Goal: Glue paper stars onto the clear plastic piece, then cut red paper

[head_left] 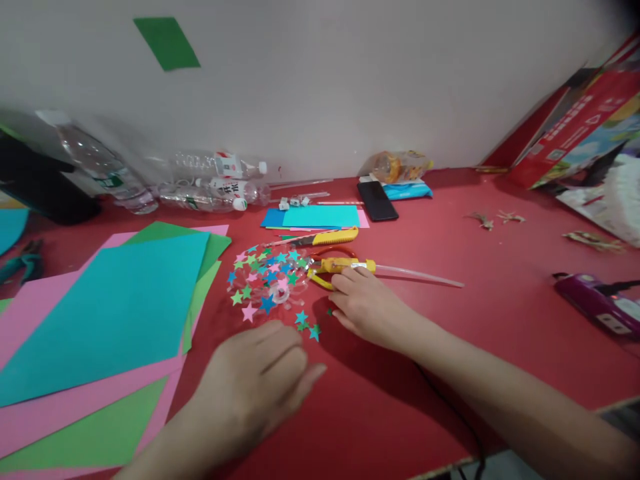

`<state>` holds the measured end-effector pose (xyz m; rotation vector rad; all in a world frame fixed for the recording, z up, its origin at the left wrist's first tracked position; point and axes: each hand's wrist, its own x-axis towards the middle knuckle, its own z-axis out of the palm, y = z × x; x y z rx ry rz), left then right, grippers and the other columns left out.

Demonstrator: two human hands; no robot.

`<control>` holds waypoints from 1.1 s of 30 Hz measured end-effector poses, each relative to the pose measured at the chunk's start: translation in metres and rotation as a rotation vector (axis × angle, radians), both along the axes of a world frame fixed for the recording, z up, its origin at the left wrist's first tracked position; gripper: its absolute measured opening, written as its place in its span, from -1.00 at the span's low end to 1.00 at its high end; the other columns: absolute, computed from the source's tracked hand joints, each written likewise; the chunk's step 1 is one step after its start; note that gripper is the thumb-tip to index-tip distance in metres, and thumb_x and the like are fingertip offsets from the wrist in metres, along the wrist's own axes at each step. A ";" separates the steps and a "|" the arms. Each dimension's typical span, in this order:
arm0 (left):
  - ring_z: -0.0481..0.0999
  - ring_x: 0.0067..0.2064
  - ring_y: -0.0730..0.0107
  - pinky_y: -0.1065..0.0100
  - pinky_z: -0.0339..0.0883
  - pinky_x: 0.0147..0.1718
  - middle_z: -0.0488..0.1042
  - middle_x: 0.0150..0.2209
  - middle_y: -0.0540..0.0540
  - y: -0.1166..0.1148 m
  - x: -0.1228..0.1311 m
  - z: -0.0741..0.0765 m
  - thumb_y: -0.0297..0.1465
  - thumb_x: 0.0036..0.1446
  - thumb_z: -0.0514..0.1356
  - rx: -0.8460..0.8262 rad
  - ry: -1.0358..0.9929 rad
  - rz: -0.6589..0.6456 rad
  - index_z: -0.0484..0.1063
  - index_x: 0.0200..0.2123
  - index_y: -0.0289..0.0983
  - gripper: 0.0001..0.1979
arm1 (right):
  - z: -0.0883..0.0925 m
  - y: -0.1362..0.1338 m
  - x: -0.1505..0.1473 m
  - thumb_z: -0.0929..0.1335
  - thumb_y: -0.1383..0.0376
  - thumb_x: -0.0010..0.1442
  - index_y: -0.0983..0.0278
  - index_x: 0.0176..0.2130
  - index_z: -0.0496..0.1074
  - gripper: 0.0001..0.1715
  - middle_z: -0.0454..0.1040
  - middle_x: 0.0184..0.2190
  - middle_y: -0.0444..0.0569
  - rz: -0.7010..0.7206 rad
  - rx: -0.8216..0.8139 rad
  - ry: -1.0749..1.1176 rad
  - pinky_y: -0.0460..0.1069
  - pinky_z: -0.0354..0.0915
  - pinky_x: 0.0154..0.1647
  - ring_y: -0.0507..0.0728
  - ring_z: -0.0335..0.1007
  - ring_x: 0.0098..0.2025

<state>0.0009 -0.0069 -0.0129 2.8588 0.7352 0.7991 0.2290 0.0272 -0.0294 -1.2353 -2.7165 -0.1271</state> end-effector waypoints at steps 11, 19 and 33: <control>0.60 -0.25 0.13 0.14 0.54 -0.27 0.59 -0.29 -0.29 0.001 0.028 -0.012 -0.56 0.25 -0.01 0.175 0.209 0.035 0.47 -0.42 -0.36 -0.71 | 0.016 0.000 0.011 0.31 0.40 0.27 0.33 -0.36 0.49 -0.81 0.43 -0.23 0.06 0.017 0.051 0.050 0.12 0.12 -0.06 0.22 0.23 -0.07; 0.60 -0.13 0.18 0.17 0.53 -0.14 0.61 -0.17 -0.24 0.008 0.014 -0.018 -0.52 0.28 0.00 0.088 0.089 0.028 0.50 -0.24 -0.37 -0.74 | 0.028 -0.012 0.027 0.34 0.43 0.20 0.32 -0.43 0.48 -0.83 0.40 -0.34 0.02 0.101 -0.111 -0.074 0.16 0.11 -0.03 0.24 0.20 -0.09; 0.50 -0.30 0.32 0.30 0.39 -0.29 0.52 -0.35 -0.12 -0.003 0.013 -0.023 -0.48 0.26 0.05 -0.318 0.004 0.113 0.48 -0.29 -0.28 -0.80 | 0.016 -0.025 0.014 0.35 0.42 0.16 0.30 -0.47 0.44 -0.83 0.35 -0.41 -0.03 0.154 -0.043 -0.123 0.20 0.15 0.01 0.21 0.19 -0.22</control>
